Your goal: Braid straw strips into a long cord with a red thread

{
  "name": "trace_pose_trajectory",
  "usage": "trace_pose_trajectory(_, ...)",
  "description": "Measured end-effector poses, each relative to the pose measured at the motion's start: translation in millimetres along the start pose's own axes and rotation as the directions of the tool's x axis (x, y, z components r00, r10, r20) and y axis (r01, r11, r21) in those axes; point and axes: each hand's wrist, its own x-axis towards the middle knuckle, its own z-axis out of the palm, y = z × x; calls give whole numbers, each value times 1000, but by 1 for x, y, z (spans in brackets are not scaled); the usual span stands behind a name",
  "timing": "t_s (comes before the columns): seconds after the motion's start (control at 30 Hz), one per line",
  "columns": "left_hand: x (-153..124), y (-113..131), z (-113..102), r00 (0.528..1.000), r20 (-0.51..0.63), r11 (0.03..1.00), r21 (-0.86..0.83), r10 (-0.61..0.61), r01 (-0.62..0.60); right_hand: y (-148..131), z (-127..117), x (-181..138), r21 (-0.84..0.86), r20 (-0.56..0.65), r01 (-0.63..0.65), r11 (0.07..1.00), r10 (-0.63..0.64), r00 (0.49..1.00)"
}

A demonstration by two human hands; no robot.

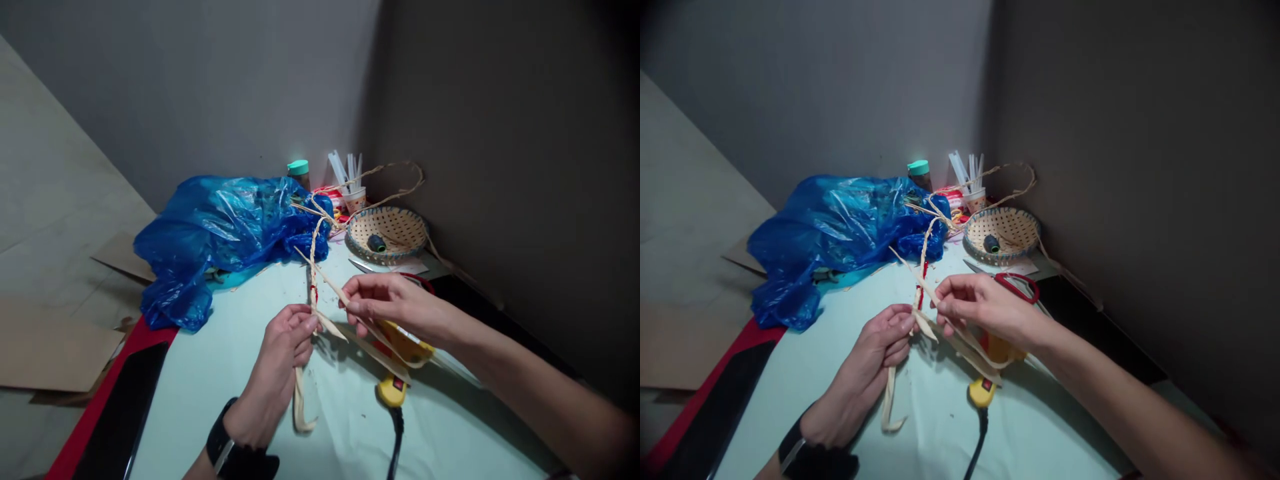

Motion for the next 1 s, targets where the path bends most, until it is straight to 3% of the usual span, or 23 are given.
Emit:
trace_pose_trajectory(0.13,1,1,-6,998,-2,998,17,-65,65,11,10,-3,-7,8,-94,996,94,996)
trace_pose_trajectory(0.23,1,2,-7,996,-52,997,19,-73,74,15,16,-8,-252,-7,-89,964,90,996)
trace_pose_trajectory(0.33,1,3,-6,995,-71,997,33,-63,66,16,22,-12,-516,-54,-84,852,66,996)
trace_pose_trajectory(0.4,2,3,-6,995,-74,996,46,-71,75,15,25,-16,-594,-72,-95,799,64,995)
trace_pose_trajectory(0.7,3,2,-3,990,-100,987,109,-104,114,12,20,-18,-749,-164,-77,658,-72,984)
trace_pose_trajectory(1.0,4,0,-7,984,-98,983,94,-146,155,19,29,-21,-887,-131,-152,435,78,988)
